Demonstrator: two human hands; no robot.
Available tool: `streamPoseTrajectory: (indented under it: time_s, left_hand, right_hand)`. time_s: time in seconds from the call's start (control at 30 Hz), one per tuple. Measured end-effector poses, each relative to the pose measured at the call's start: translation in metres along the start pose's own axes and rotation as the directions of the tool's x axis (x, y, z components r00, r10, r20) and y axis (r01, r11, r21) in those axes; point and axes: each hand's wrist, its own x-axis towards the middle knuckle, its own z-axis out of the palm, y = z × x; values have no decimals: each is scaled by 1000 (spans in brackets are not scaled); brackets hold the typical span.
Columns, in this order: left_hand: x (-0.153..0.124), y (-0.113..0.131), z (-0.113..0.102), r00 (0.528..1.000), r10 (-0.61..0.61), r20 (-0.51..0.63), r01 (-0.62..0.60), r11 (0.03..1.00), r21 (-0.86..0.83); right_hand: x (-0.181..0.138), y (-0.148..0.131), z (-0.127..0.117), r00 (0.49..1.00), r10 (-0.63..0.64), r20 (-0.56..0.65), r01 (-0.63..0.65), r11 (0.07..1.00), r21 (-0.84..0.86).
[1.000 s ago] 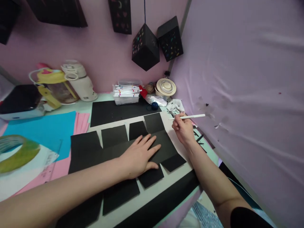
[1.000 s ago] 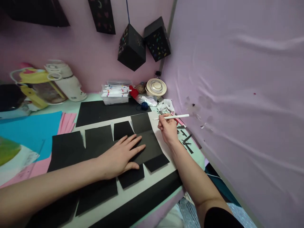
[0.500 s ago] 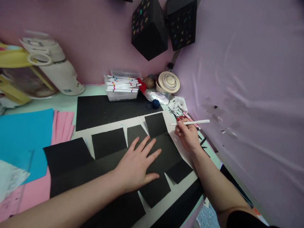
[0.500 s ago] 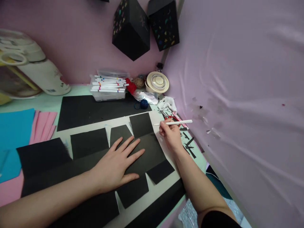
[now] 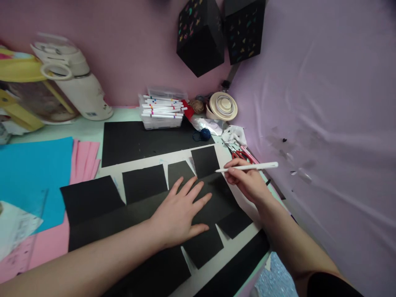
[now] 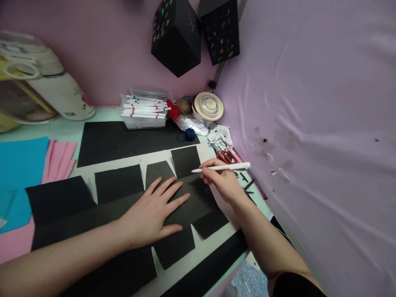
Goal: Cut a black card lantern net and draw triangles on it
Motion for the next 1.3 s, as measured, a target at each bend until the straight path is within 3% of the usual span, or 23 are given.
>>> streamPoseTrajectory:
  time_s: [0.2,0.43,0.6,0.8,1.03,1.2,1.3]
  left_hand:
    - [-1,0,0,1000,8,-14,-7,1000,19]
    - [-1,-1,1,1000,16,-27,-15,1000,10]
    - [-2,-1,1,1000,11,-29,-12,1000,-1]
    - [-2,-1,0,1000,9,-18,-9,1000,-8]
    - [-2,0,-1,1000,7,-7,-7,1000,-11]
    - [-2,-1,-2,1000,12,-10,-12,1000,-12]
    - [-2,-1,-2,1000,10,-12,-10,1000,-8]
  right_hand:
    - [11,22,16,995,-84,58,98,951,-294]
    - [14,42,8,983,-158,90,180,918,-353]
    - [15,45,3,968,-176,180,228,917,-327]
    - [17,45,0,965,-225,136,260,902,-344]
    - [14,45,1,940,-268,209,325,890,-319]
    - [14,44,1,941,-336,22,333,917,-219]
    - [15,43,0,948,-310,-69,297,942,-156]
